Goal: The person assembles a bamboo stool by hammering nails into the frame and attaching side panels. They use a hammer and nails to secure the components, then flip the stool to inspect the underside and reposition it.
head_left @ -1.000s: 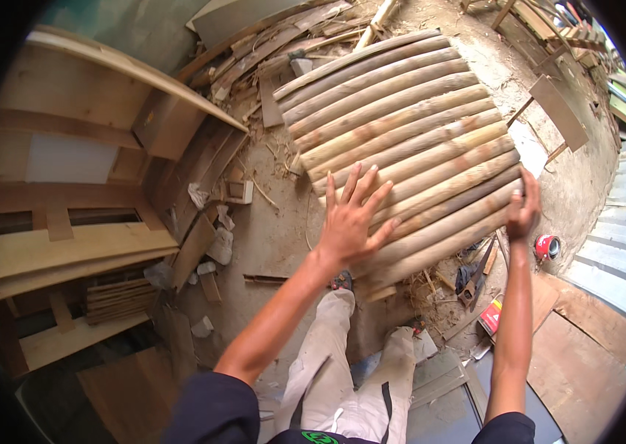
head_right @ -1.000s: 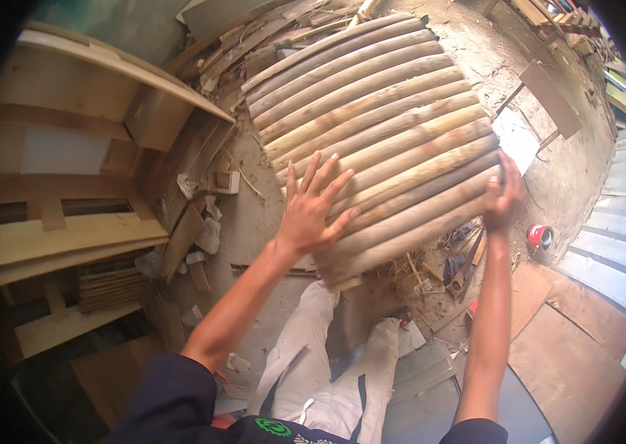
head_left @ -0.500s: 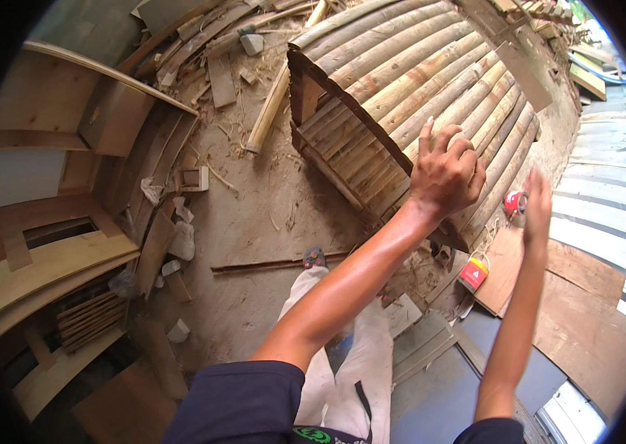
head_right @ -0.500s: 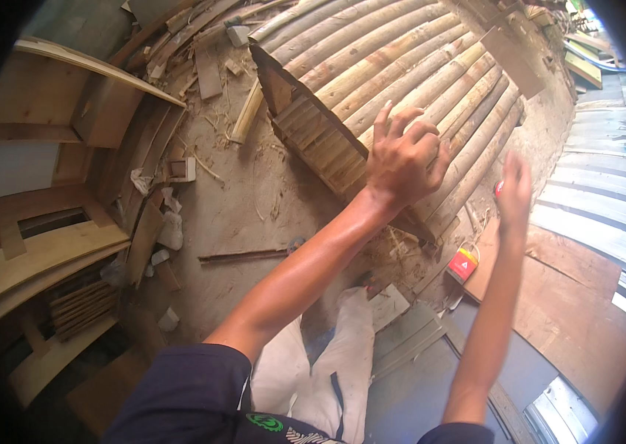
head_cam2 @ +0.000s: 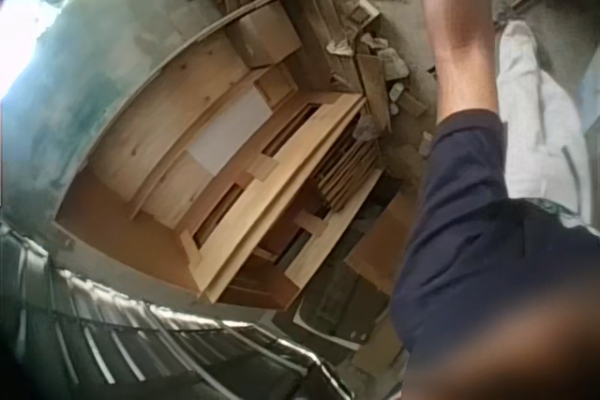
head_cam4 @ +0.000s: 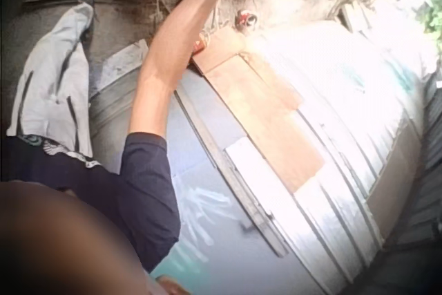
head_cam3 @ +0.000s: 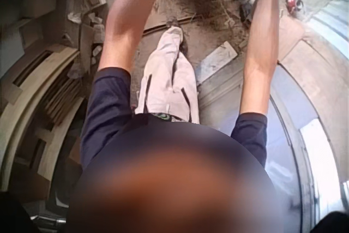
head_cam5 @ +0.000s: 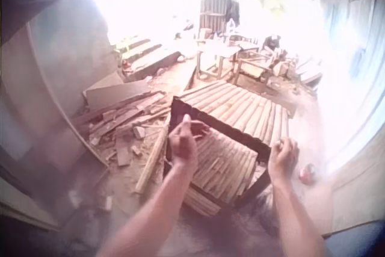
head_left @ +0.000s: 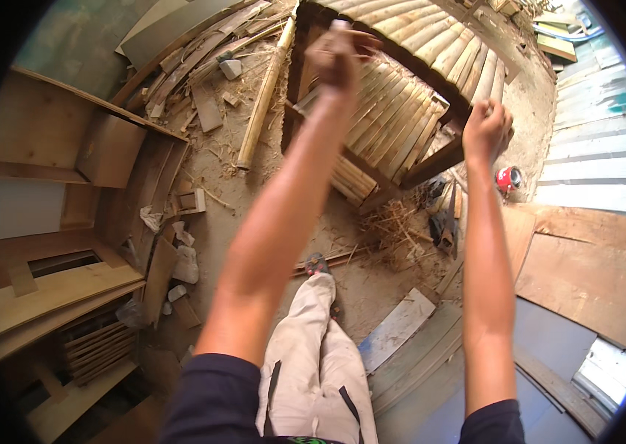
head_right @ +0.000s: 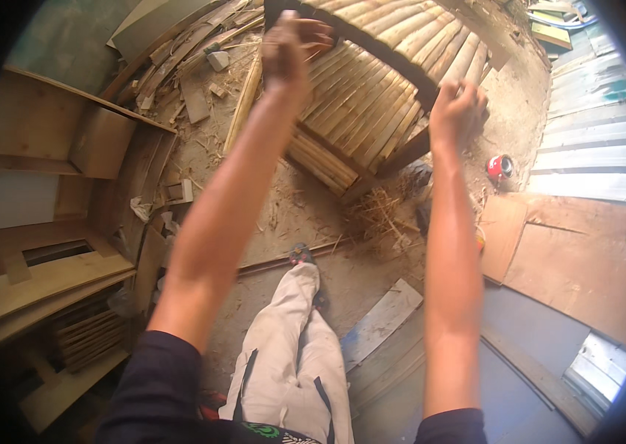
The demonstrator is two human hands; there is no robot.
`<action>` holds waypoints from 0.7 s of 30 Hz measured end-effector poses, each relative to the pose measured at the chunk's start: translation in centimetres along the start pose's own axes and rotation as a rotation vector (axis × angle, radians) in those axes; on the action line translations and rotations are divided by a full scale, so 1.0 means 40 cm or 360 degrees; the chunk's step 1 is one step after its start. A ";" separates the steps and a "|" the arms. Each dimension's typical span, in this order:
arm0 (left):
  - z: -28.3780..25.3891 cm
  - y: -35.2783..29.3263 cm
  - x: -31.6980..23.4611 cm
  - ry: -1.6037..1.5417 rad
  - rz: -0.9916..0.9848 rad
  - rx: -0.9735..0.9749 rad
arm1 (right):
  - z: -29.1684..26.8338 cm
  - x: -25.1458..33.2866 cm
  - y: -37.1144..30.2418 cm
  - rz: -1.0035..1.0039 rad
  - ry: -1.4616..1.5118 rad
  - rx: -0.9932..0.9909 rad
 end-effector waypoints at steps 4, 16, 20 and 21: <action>-0.281 0.043 -0.096 0.0321 -0.0104 -0.0413 | 0.057 -0.052 0.081 0.0118 -0.0045 0.0115; -0.239 0.382 -0.083 0.0924 -0.0461 0.0214 | 0.118 -0.147 0.252 0.0102 -0.0114 0.0069; -0.080 0.519 0.019 0.1143 -0.0292 0.0447 | 0.142 -0.182 0.302 0.0105 -0.0184 -0.0019; -0.050 0.540 0.041 0.1247 -0.0193 0.0531 | 0.151 -0.186 0.315 0.0097 -0.0202 -0.0021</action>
Point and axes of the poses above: each hand's wrist, its own y-axis towards the middle knuckle, its own z-axis out of the palm, x = y × z, the point moved 7 cm from there along y, towards the middle knuckle, and after that the axes turned 5 degrees about -z, right-handed, at the moved point
